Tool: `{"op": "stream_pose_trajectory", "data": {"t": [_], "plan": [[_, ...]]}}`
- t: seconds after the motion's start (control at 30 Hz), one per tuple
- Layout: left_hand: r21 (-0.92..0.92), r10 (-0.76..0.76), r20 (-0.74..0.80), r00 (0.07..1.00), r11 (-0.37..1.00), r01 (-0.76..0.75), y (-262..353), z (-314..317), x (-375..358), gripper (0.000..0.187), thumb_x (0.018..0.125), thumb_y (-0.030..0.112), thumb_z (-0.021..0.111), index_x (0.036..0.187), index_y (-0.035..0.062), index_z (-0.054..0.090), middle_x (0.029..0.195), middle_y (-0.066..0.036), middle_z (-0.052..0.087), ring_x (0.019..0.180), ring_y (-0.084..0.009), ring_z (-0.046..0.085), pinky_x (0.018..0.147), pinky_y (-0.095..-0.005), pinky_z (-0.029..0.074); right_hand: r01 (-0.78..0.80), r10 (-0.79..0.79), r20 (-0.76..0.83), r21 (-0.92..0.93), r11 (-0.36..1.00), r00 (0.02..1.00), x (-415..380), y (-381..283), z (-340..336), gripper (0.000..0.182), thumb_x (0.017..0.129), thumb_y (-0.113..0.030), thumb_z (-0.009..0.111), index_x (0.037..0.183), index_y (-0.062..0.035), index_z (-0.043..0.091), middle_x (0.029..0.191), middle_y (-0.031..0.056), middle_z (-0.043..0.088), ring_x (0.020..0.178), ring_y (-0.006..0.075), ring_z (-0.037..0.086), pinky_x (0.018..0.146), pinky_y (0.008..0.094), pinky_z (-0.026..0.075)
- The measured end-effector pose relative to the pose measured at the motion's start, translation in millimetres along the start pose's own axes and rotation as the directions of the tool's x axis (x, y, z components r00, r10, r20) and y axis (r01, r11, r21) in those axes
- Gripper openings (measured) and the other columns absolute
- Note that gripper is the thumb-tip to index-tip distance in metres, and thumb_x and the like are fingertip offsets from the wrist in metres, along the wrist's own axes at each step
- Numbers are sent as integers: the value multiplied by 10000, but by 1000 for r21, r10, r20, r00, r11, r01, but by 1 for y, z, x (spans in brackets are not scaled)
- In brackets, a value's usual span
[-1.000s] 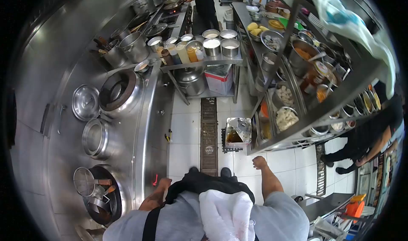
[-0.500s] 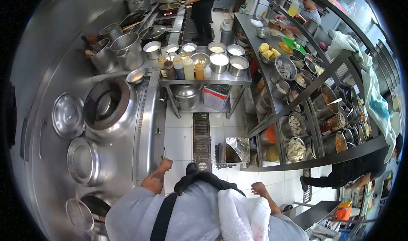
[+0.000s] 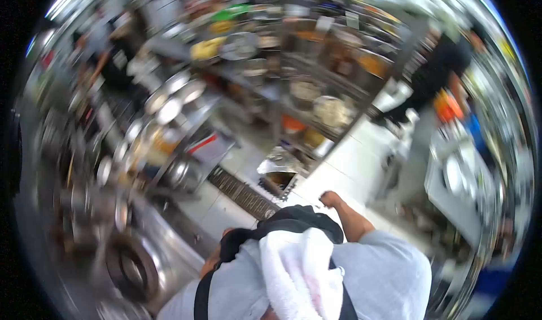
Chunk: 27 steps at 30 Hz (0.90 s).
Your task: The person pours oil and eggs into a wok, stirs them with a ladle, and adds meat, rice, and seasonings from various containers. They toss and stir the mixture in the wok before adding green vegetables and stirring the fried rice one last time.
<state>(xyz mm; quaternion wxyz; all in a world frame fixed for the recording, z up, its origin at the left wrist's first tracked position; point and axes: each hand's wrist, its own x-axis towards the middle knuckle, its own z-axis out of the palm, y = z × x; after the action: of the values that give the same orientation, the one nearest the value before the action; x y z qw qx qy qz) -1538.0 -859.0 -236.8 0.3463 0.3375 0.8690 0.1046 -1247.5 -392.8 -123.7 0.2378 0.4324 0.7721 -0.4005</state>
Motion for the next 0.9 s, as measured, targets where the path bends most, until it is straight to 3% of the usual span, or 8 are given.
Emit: {"op": "stream_pose_trajectory", "data": {"t": [0.17,0.27,0.33,0.43,0.5,0.63,0.77,0.9], "plan": [[45,129,282,951,988,-148,10,-15,7,316,919,235,446,885,49,699,886,-186,703,840,-279,682,785,-409,533,37,-86,-518,-104,994,851,-63,24,-44,383,861,-419,564,742,-97,735,788,184,699,812,354,676,751,459,528],[128,169,398,902,963,-237,34,-20,44,328,921,247,443,890,46,700,898,-190,700,854,-291,678,796,-418,528,29,298,-731,398,917,614,-117,-26,-150,672,819,-597,651,1062,30,648,1023,249,676,963,406,645,840,466,507],[152,186,414,891,951,-270,65,-25,66,336,922,256,441,894,44,701,906,-193,699,863,-299,675,803,-423,525,366,241,-970,220,904,-14,-109,-64,-210,890,806,-666,639,1315,55,526,1304,271,566,1215,343,565,1004,418,456],[136,229,409,883,942,-307,123,-25,97,349,925,268,439,899,40,702,918,-198,697,876,-311,670,815,-432,521,703,94,-951,282,653,294,-131,-176,-253,1292,674,-690,755,1500,85,132,1474,335,350,1390,391,352,1141,374,308],[109,257,401,879,939,-325,166,-19,110,358,926,277,437,903,38,702,927,-201,695,885,-319,668,822,-437,518,720,-37,-985,96,687,167,-129,-152,-251,1187,684,-676,756,1485,51,268,1422,297,452,1313,369,459,1099,368,361],[69,321,423,847,921,-383,248,13,108,375,929,293,433,910,34,704,943,-206,693,903,-335,662,838,-448,511,627,-497,-448,207,751,743,-131,-13,-200,542,822,-534,705,1058,-46,721,1006,153,719,911,264,675,786,402,538],[92,373,502,781,874,-476,315,70,76,393,933,310,430,917,29,705,959,-212,690,920,-351,656,853,-460,505,169,-203,-118,-251,953,972,-147,148,-78,524,808,-494,704,955,9,729,903,199,717,801,364,661,742,484,515],[178,379,625,683,782,-597,379,142,30,412,936,327,426,924,25,706,976,-218,687,938,-366,650,868,-471,499,-1,34,-245,135,991,969,-198,293,36,502,801,-476,679,941,2,739,947,199,716,873,364,665,805,479,519]]}}
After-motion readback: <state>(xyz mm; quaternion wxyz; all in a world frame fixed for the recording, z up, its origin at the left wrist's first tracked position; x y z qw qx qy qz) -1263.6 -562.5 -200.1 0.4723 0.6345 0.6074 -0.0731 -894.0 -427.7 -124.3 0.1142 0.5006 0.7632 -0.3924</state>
